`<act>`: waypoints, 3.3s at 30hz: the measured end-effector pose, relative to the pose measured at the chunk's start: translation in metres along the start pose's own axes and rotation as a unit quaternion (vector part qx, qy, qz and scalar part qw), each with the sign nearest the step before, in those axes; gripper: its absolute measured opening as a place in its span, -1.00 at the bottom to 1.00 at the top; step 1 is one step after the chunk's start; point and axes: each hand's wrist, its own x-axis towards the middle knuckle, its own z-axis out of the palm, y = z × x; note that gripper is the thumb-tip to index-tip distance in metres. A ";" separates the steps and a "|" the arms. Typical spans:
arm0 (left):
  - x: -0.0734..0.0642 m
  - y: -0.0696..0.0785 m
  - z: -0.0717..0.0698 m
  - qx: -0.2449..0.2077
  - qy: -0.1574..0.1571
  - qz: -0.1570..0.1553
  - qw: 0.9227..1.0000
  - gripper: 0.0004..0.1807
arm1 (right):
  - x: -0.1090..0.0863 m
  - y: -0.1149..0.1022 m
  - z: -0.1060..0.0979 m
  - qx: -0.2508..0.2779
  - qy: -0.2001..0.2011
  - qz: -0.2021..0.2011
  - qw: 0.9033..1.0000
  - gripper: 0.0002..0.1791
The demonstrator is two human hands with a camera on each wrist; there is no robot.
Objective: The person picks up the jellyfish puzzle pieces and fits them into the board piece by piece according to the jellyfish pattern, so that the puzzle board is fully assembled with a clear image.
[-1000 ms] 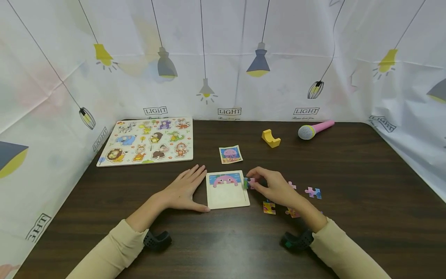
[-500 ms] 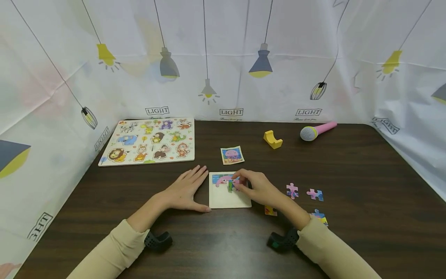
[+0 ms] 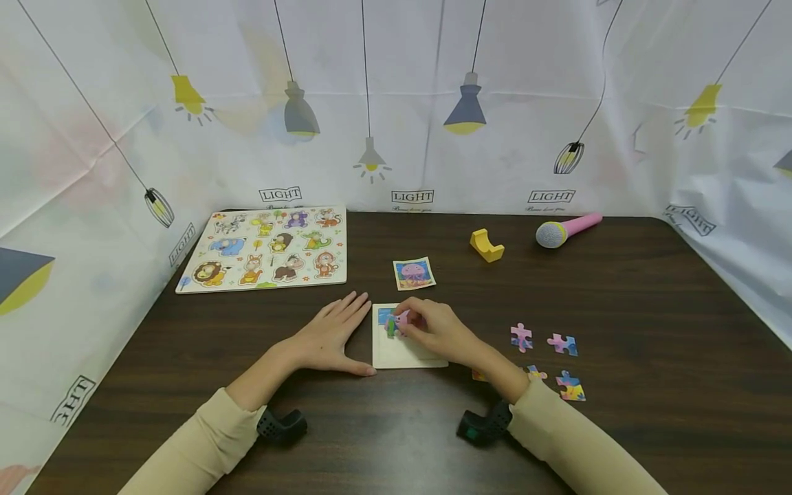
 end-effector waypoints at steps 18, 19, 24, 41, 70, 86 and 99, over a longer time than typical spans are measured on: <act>0.001 0.000 0.001 0.012 0.000 0.003 1.000 0.26 | 0.006 -0.008 0.015 -0.025 0.021 0.032 0.999 -0.87; 0.001 0.000 0.001 0.012 0.001 0.004 1.000 0.25 | 0.006 -0.009 0.016 -0.028 0.022 0.035 0.999 -0.88; 0.000 0.000 0.000 0.007 0.003 0.007 1.000 0.25 | 0.006 -0.011 0.017 -0.050 0.027 0.036 0.998 -0.90; 0.000 0.000 0.000 0.002 0.002 0.005 1.000 0.26 | 0.007 -0.008 0.024 -0.082 0.053 -0.032 0.995 -0.91; 0.000 0.001 -0.001 -0.003 0.006 0.008 1.000 0.26 | 0.005 -0.011 0.027 -0.135 0.096 0.036 0.986 -0.92; 0.000 0.000 0.001 0.002 0.011 0.012 1.000 0.26 | 0.003 -0.014 0.021 -0.121 0.097 0.030 0.987 -0.89; 0.000 0.000 0.000 -0.001 0.005 0.006 1.000 0.27 | -0.006 -0.016 -0.005 -0.102 0.072 0.052 0.991 -0.87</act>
